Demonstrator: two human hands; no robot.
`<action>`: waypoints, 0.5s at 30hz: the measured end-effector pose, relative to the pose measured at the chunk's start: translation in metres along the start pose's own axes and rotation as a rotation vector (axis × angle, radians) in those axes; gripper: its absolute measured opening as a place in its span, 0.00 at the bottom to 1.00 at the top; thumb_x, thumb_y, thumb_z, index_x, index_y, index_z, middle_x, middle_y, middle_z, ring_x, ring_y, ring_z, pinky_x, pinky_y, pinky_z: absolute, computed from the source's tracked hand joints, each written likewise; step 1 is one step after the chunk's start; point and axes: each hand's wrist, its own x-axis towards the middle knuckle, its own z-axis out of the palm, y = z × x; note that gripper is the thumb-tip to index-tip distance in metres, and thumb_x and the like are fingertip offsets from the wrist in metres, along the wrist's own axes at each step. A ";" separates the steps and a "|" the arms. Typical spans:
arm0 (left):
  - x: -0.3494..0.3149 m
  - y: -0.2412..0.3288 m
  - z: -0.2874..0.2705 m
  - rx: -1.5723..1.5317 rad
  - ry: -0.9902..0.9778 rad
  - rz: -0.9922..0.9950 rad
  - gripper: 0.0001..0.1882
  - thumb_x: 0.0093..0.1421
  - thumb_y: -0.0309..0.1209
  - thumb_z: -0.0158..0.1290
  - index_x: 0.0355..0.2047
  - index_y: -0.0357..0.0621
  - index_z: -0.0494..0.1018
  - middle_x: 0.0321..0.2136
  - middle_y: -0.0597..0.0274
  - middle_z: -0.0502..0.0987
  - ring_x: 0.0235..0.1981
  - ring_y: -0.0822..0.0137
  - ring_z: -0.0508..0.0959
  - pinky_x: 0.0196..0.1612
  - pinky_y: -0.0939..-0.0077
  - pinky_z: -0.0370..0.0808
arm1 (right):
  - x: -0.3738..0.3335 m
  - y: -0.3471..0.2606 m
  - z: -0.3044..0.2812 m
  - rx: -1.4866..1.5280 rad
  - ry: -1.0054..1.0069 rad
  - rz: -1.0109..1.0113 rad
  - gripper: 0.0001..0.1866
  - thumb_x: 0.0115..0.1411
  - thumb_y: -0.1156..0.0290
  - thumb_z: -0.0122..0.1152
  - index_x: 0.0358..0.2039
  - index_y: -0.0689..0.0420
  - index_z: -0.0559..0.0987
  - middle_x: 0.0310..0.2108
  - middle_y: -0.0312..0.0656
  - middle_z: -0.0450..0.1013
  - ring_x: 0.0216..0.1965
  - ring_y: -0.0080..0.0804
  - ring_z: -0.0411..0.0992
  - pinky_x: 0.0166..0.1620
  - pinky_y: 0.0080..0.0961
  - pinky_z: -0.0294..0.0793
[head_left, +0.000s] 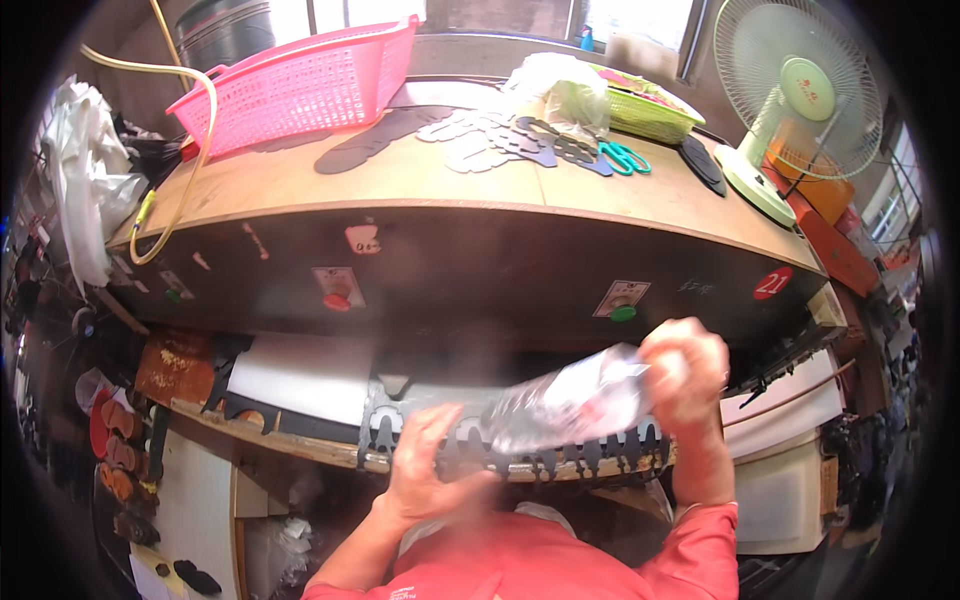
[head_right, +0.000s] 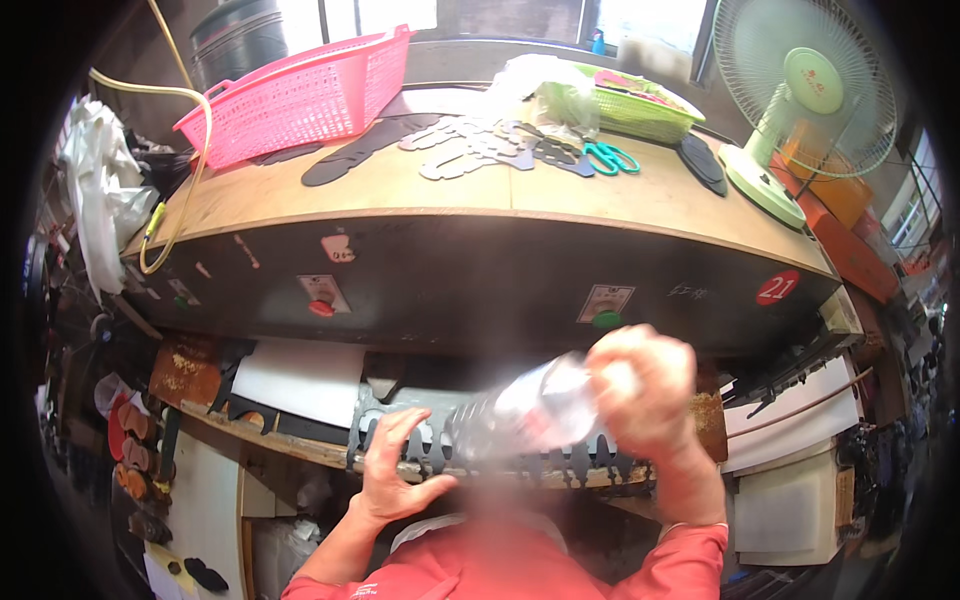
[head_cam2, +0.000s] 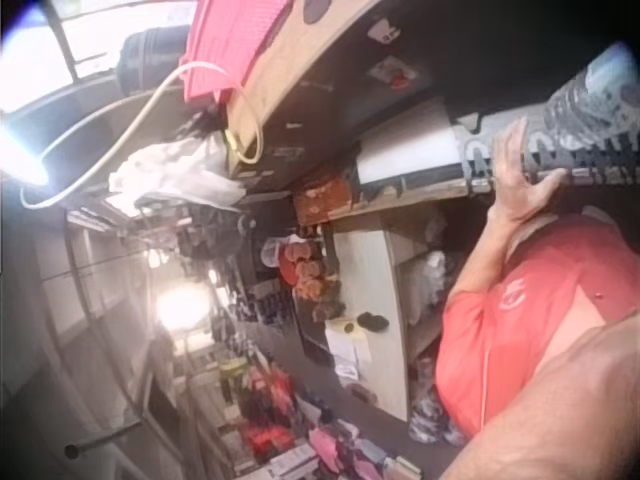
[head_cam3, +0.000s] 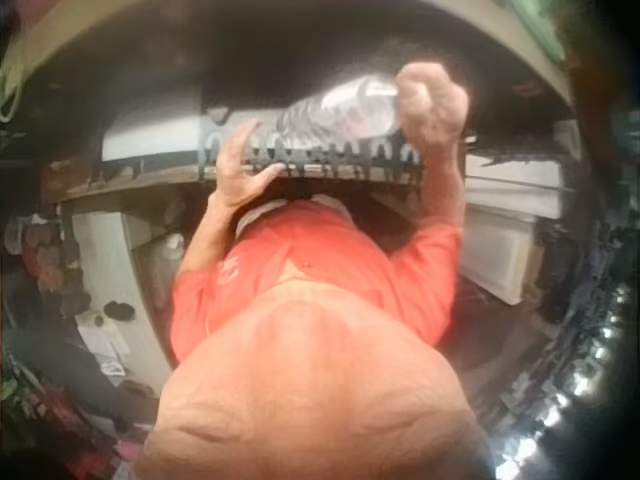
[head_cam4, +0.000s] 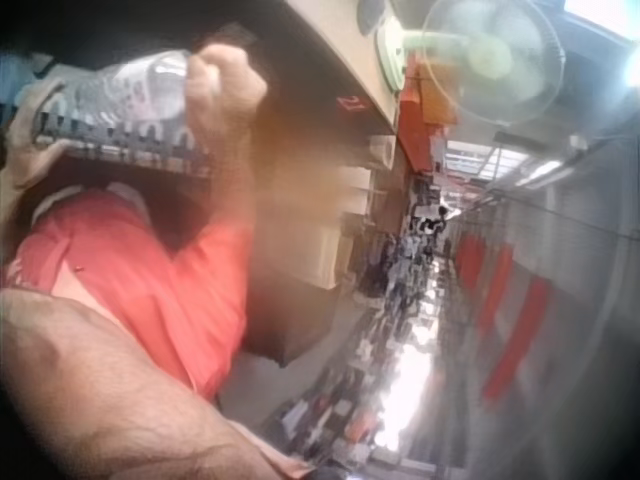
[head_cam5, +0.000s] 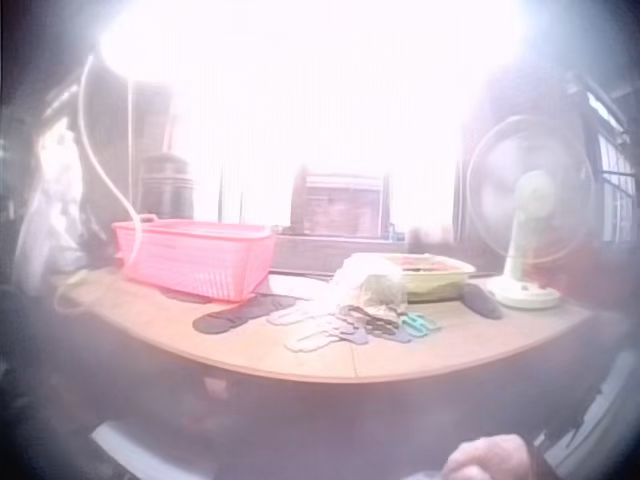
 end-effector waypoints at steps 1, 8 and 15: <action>-0.010 -0.013 0.001 -0.015 0.024 -0.043 0.41 0.53 0.33 0.75 0.65 0.38 0.71 0.50 0.47 0.82 0.49 0.50 0.82 0.55 0.59 0.78 | 0.010 0.009 -0.014 -0.050 0.158 0.021 0.09 0.61 0.68 0.61 0.33 0.61 0.80 0.29 0.43 0.76 0.27 0.34 0.75 0.39 0.22 0.73; -0.079 -0.066 0.047 0.063 -0.026 -0.264 0.08 0.59 0.22 0.67 0.39 0.40 0.83 0.30 0.57 0.84 0.29 0.56 0.83 0.34 0.66 0.78 | 0.163 0.113 -0.095 -0.162 0.883 0.052 0.24 0.78 0.50 0.53 0.36 0.59 0.80 0.26 0.31 0.73 0.27 0.18 0.66 0.33 0.24 0.69; -0.087 -0.076 0.073 0.343 0.089 -0.147 0.09 0.52 0.26 0.71 0.31 0.49 0.81 0.26 0.66 0.79 0.28 0.59 0.78 0.32 0.66 0.73 | 0.281 0.246 -0.073 -0.738 0.819 0.346 0.25 0.74 0.39 0.55 0.50 0.50 0.76 0.37 0.47 0.84 0.43 0.51 0.83 0.46 0.48 0.80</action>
